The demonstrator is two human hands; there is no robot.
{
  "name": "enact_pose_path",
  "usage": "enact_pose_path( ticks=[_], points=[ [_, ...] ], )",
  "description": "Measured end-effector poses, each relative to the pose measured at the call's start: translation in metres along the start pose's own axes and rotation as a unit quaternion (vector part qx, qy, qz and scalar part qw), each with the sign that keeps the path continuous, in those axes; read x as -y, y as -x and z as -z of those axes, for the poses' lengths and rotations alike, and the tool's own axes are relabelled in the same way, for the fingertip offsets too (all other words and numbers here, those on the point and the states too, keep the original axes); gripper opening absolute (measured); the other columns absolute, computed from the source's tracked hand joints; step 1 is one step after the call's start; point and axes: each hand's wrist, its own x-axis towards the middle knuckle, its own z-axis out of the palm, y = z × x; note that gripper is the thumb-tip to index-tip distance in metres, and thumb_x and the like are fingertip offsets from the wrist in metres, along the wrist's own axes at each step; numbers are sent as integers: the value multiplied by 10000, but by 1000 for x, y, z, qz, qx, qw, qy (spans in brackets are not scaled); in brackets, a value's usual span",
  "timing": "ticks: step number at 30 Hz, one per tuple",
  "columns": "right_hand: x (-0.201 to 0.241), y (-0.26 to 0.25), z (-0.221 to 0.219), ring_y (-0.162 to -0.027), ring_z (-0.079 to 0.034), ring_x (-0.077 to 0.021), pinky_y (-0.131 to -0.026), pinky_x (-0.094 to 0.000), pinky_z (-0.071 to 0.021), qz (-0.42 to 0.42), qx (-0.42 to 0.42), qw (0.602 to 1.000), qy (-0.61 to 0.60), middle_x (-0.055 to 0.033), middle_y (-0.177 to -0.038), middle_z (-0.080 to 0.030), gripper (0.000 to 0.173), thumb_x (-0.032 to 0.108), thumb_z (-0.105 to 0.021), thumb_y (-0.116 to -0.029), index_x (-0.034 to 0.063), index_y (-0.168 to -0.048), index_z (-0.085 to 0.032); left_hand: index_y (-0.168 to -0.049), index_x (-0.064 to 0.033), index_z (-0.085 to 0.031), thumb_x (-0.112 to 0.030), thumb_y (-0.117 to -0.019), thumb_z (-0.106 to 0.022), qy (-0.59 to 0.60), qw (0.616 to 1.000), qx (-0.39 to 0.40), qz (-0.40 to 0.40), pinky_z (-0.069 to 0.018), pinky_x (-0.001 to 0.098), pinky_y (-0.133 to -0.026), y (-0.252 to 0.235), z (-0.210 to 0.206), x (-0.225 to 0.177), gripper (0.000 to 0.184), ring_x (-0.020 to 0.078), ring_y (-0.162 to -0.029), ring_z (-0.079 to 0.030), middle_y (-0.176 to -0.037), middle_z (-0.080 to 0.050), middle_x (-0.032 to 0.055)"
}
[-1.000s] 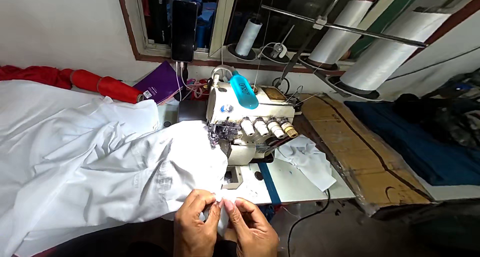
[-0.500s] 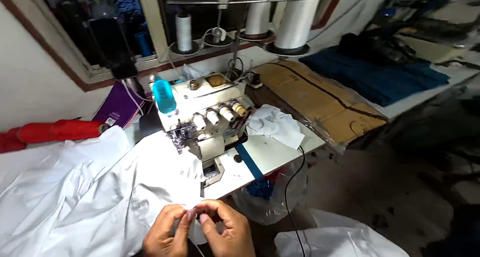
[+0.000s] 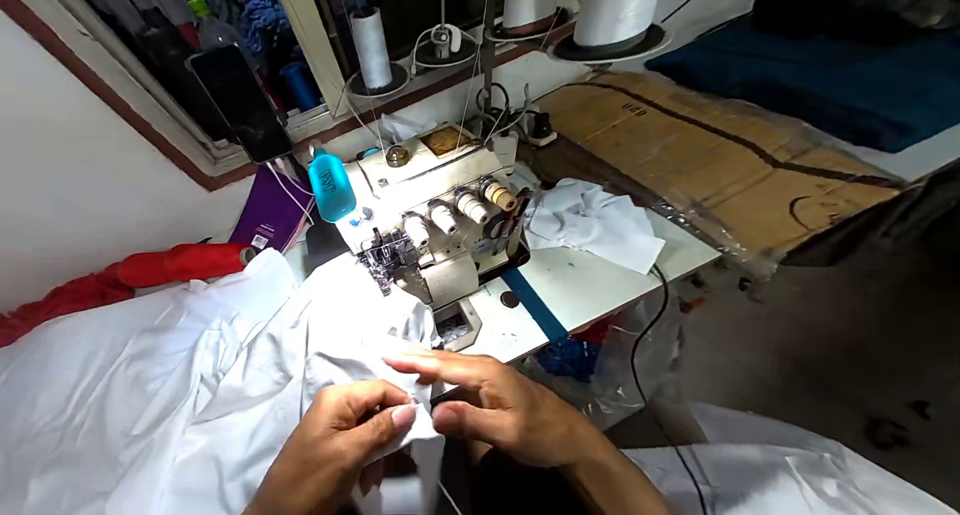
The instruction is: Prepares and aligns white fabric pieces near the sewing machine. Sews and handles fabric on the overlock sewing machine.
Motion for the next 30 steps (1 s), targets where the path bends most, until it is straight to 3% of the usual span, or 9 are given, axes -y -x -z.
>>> enact_pose_path(
  ticks=[1,2,4,7,14,21,25,27,30],
  points=[
    [3,-6,-3,-1220,-621,-121,-1042,-301,-501,-20,8,1000,6,-140,-1291,-677,470,359,-525,-1069,-42,-1262,-677,-995,-92,-741,-221,-1022,-608,-51,998,8,-22,-515,185,-487,-5,4,-3,187,9,-547,-591,-741,-675,-51],
    [1,-13,-5,-958,-634,-70,-837,-257,-508,-39,11,999,14,-87,-1004,-695,391,319,-535,-1070,-27,-999,-704,-979,-104,-755,-246,-1010,-630,-102,994,-5,-32,-521,181,-503,-8,8,-7,191,2,-562,-604,-743,-689,-58],
    [-6,-21,-3,-628,-506,-14,-573,-217,-391,-74,33,997,17,3,-686,-576,392,299,-592,-1042,18,-777,-655,-905,-156,-772,-312,-948,-700,-172,983,-59,-20,-507,165,-476,-9,14,-12,177,-18,-534,-603,-709,-700,-90],
    [-7,-24,4,-682,-608,-3,-663,-239,-494,-131,14,990,42,20,-760,-702,283,326,-700,-971,60,-896,-761,-927,-163,-749,-417,-905,-748,-209,975,-70,-35,-501,145,-545,-3,24,-3,254,-39,-614,-600,-751,-688,-104],
    [-8,-16,-3,-680,-623,-5,-642,-228,-494,-106,-86,984,111,21,-758,-713,269,339,-686,-972,100,-886,-776,-933,-173,-742,-495,-889,-738,-271,955,-95,-76,-517,136,-643,-6,23,4,325,-57,-733,-620,-819,-694,-110],
    [-11,-20,-14,-670,-629,-30,-616,-231,-509,-66,-196,961,186,22,-749,-700,257,341,-668,-981,123,-892,-772,-866,-214,-764,-444,-958,-660,-326,933,-106,-108,-469,127,-597,-29,39,-8,268,-88,-680,-579,-757,-661,-134],
    [-24,-51,-18,-940,-638,-60,-839,-270,-504,-49,-349,879,321,99,-901,-735,211,377,-699,-944,220,-854,-807,-760,-247,-735,-440,-899,-686,-374,915,-123,-87,-487,192,-641,-74,64,-8,242,-56,-698,-588,-736,-644,-160],
    [-38,-63,-24,-1041,-606,-95,-901,-283,-501,-85,-394,869,288,53,-1015,-692,158,321,-721,-909,199,-857,-807,-699,-221,-707,-390,-868,-719,-341,929,-109,-98,-498,226,-679,-95,75,11,239,-19,-740,-593,-768,-637,-134],
    [-39,-47,-38,-1027,-627,-46,-844,-197,-548,-159,-388,905,75,-24,-1101,-669,126,244,-762,-875,121,-868,-788,-768,-160,-730,-399,-911,-697,-278,954,-65,-92,-522,249,-710,-85,65,26,280,-13,-759,-618,-777,-671,-93]
  ],
)
